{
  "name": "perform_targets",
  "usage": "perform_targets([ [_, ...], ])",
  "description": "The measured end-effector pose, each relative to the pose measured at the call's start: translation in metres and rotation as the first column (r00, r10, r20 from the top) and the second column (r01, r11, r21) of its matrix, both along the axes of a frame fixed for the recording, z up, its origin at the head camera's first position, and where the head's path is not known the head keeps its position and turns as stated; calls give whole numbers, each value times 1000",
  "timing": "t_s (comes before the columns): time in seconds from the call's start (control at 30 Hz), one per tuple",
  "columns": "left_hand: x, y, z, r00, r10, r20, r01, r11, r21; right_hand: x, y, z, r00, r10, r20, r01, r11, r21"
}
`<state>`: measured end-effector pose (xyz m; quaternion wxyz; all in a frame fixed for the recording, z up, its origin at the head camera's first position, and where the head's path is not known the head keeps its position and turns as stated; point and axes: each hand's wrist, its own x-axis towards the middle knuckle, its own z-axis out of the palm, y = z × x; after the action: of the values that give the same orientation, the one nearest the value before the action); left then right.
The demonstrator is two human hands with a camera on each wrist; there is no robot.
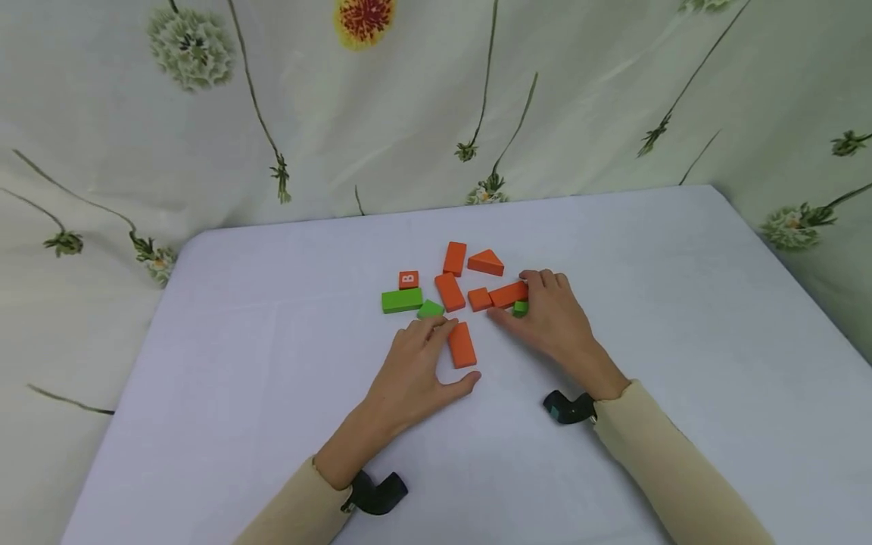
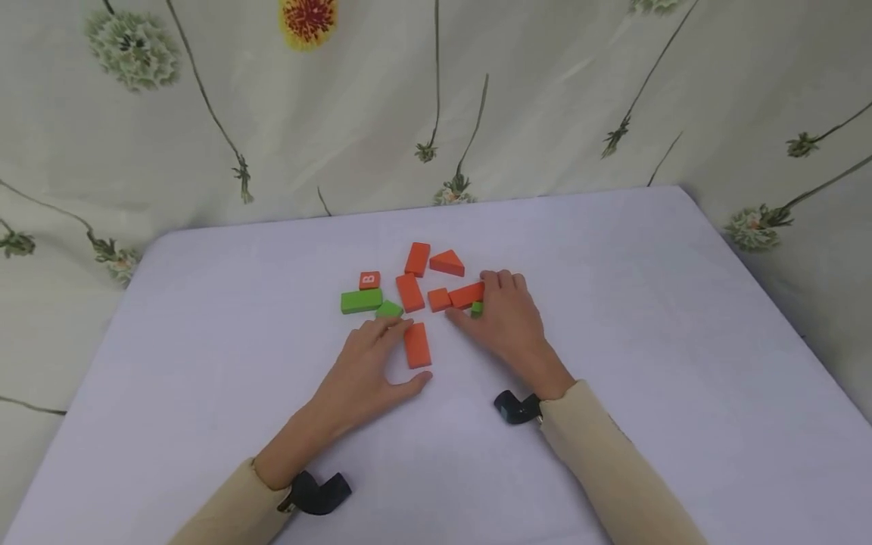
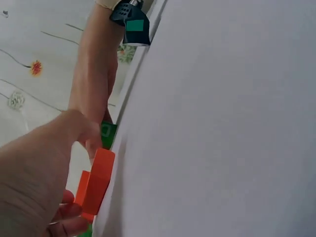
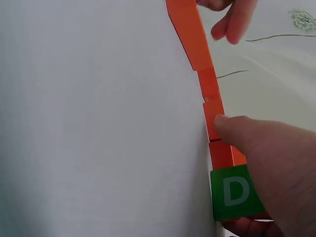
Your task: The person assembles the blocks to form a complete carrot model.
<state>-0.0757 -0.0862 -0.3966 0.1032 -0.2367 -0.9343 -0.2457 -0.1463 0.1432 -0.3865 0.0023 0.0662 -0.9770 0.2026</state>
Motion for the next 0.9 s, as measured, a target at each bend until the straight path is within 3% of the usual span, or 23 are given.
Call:
perform_targets([
  [0.1, -3, 1, -5, 1000, 3, 31, -3, 1000, -9, -1, 1, -2, 1000, -3, -11, 3, 1000, -10],
  [0.37, -13, -7, -9, 999, -18, 37, 17, 999, 43, -4, 3, -4, 998, 8, -55, -13, 996, -92],
  [0.5, -14, -20, -5, 998, -7, 62, 3, 998, 61, -5, 5, -3, 989, 58, -139, -81, 984, -160],
  [0.6, -11, -31, -2, 998, -8, 60, 3, 997, 74, -5, 6, 0, 968, 115, -223, -162, 965, -205],
  [0.73, -9, -47, -6, 999, -18, 46, 14, 997, 80, -1, 0, 1, 923, 257, -284, -333, 906, -262],
  [0.9, -11, -58, -11, 998, -56, 14, 55, 994, 96, 8, -13, -2, 868, 454, -201, -496, 807, -321],
])
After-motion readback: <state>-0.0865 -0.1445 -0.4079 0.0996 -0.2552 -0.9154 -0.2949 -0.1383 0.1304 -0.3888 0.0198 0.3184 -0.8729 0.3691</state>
